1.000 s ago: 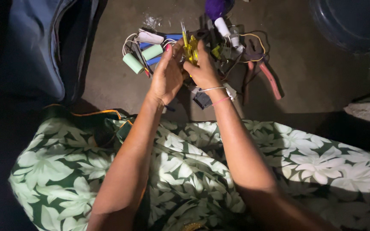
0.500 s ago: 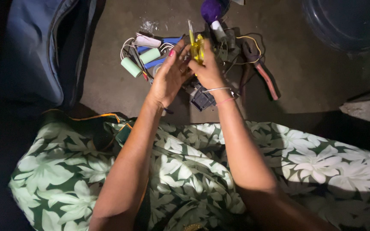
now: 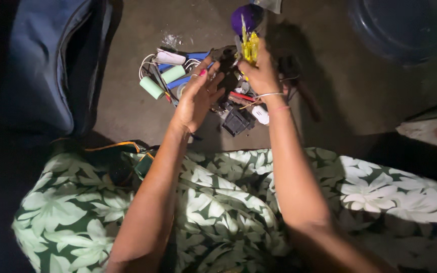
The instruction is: The person sits on the floor and uses pliers and a screwdriver to strip and manipulate wires connected to a small black electronic component. They also handle tape and other small parts while working.
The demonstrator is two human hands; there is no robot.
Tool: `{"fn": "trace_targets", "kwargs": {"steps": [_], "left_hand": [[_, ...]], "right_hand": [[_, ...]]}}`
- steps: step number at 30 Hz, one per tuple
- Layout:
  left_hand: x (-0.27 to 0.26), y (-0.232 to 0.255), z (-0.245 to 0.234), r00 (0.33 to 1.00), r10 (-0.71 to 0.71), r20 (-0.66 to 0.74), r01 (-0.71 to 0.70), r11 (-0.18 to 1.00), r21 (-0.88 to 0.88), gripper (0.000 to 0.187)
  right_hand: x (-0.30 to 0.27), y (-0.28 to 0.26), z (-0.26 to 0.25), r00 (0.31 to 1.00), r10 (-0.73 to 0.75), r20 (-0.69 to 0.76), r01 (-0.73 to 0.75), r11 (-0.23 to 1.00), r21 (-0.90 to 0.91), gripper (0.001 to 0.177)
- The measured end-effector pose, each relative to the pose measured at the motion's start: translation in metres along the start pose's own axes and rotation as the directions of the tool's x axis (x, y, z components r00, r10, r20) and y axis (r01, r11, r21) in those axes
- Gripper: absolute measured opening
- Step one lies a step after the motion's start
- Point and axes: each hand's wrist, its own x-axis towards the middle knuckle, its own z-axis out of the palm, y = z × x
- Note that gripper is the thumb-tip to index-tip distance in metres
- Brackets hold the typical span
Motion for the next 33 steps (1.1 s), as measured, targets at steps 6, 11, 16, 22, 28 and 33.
{"fn": "trace_targets", "kwargs": {"steps": [6, 11, 16, 22, 28, 33], "left_hand": [[0.001, 0.002, 0.001, 1.0, -0.007, -0.016, 0.008, 0.999, 0.044, 0.087], [0.001, 0.001, 0.003, 0.999, -0.016, -0.04, 0.018, 0.999, 0.044, 0.088], [0.001, 0.001, 0.0, 0.998, -0.014, -0.056, 0.017, 0.998, 0.053, 0.086], [0.003, -0.003, -0.001, 0.998, -0.021, -0.063, 0.023, 0.999, 0.035, 0.084], [0.003, -0.006, 0.0, 0.996, -0.02, -0.086, 0.025, 0.998, 0.061, 0.082], [0.03, -0.019, 0.009, 0.997, 0.032, -0.072, -0.033, 0.999, -0.018, 0.08]], "right_hand": [[0.024, 0.055, -0.015, 0.997, 0.07, -0.046, -0.069, 0.997, 0.016, 0.057], [0.055, 0.109, -0.035, 0.993, -0.075, -0.091, 0.06, 0.985, -0.163, 0.077], [0.076, 0.144, -0.059, 0.993, 0.114, -0.039, -0.121, 0.956, -0.267, 0.081], [0.096, 0.169, -0.09, 0.998, 0.04, -0.047, -0.058, 0.868, -0.494, 0.089], [0.099, 0.174, -0.107, 0.973, 0.215, -0.084, -0.228, 0.834, -0.503, 0.09], [0.094, 0.177, -0.106, 0.98, 0.188, -0.067, -0.194, 0.818, -0.541, 0.085]]}}
